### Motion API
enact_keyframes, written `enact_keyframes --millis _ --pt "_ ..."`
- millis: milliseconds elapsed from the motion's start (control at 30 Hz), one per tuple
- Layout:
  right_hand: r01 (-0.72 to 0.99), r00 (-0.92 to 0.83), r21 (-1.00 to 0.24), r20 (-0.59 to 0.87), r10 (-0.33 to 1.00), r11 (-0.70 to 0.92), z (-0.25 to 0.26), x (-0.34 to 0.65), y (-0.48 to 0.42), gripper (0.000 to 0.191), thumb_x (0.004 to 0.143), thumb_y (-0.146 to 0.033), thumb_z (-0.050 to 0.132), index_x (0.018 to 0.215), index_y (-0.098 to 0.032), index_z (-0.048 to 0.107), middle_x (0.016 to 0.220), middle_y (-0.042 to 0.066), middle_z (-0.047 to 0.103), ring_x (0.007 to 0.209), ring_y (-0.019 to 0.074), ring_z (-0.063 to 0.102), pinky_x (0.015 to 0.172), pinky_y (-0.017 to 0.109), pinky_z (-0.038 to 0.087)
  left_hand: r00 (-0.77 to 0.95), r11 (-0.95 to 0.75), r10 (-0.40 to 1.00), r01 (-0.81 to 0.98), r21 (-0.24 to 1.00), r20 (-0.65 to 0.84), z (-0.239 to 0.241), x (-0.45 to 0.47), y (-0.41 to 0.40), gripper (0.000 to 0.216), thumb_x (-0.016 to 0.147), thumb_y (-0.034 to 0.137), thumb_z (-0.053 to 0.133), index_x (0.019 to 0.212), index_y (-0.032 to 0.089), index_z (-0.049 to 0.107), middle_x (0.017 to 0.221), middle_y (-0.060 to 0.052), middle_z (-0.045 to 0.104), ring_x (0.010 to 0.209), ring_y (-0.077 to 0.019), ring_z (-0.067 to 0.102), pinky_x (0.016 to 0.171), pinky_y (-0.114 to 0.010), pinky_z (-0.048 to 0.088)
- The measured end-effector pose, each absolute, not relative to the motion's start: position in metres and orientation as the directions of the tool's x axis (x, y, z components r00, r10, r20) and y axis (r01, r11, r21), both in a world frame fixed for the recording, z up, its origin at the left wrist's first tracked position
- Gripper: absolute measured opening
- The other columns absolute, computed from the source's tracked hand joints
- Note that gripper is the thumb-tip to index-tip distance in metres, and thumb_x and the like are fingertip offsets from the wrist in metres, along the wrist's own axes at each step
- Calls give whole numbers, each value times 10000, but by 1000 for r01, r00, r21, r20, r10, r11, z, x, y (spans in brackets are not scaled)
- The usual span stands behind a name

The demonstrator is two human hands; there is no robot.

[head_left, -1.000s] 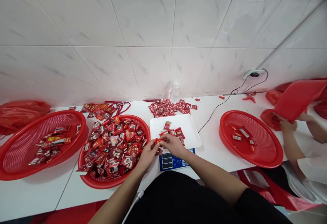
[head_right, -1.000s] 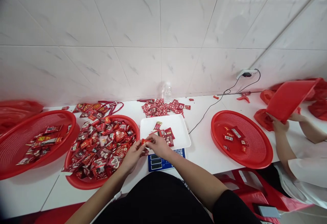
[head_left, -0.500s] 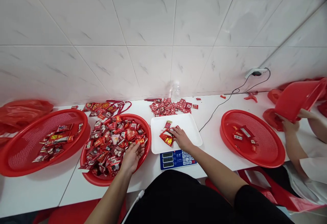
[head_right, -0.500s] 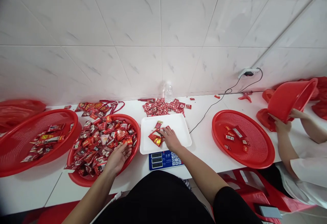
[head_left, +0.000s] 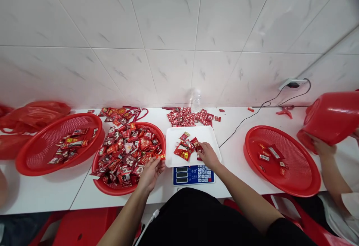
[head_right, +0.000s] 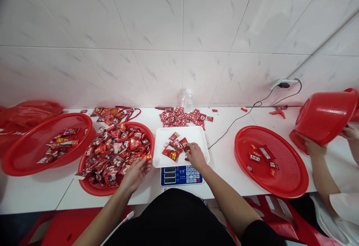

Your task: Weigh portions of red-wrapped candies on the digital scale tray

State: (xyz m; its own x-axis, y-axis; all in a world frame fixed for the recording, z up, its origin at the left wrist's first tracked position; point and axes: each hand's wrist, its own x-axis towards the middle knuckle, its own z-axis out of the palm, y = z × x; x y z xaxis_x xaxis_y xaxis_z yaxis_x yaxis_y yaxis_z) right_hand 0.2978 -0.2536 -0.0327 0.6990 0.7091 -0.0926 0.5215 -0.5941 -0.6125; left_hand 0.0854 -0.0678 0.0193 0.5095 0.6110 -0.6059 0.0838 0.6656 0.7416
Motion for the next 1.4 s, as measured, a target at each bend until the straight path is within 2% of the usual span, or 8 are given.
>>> enact_keyframes --millis 267,433,667,833,1000,1167,1333,1400 --pt "421 645 -780 -100 757 -462 -34 307 -261 459 822 -223 531 1281 -209 504 1218 90 510 1106 195 529 969 344 448 533 697 549 132 705 -643 30 100 -107 206 766 231 683 860 189 504 769 -27 675 630 -97 636 615 -205 512" --pt "197 636 -936 -105 765 -292 -46 303 -265 453 804 -247 540 1255 -222 507 1242 96 491 1034 181 582 802 321 556 534 692 525 185 697 -663 29 100 -131 242 737 290 714 853 181 532 802 -29 667 663 -106 636 635 -219 502" --pt "241 608 -942 -43 793 -235 -40 291 -273 418 800 -258 529 1216 -222 539 1228 93 518 1021 173 581 817 314 554 542 692 475 257 675 -694 25 88 -147 311 695 331 736 891 174 552 813 -28 664 654 -105 616 638 -225 480" --pt "195 564 -938 -132 815 -286 -22 268 -281 389 828 -318 531 1206 -232 558 1116 68 608 928 167 614 797 324 545 592 637 442 321 700 -674 26 92 -139 289 691 357 727 825 166 557 796 -22 653 667 -104 601 655 -233 462" --pt "187 356 -954 -156 922 -233 4 224 -270 565 809 -340 593 1349 -266 443 1287 57 546 990 178 614 853 344 520 754 479 268 437 762 -600 35 101 -131 293 693 371 722 853 152 611 800 -26 641 684 -109 571 664 -232 433" --pt "342 341 -913 -100 935 -222 17 197 -243 481 882 -262 463 1362 -256 445 1263 50 579 1139 201 553 991 374 420 835 241 189 470 849 -516 47 96 -114 308 745 429 655 838 136 637 767 -36 617 675 -124 541 645 -237 426" --pt "320 395 -893 -179 901 -318 23 196 -230 430 916 -297 399 1330 -222 489 1008 63 668 834 172 633 798 313 492 860 -11 32 510 860 -509 86 63 -58 445 791 472 603 1124 176 612 968 -66 635 846 -169 573 742 -287 466" --pt "247 441 -905 -213 872 -346 25 199 -231 424 921 -321 390 1316 -215 498 973 64 664 749 158 626 726 295 495 882 -59 -119 452 890 -455 108 45 -27 454 809 521 566 1113 190 634 1033 -74 634 829 -159 567 755 -290 462"
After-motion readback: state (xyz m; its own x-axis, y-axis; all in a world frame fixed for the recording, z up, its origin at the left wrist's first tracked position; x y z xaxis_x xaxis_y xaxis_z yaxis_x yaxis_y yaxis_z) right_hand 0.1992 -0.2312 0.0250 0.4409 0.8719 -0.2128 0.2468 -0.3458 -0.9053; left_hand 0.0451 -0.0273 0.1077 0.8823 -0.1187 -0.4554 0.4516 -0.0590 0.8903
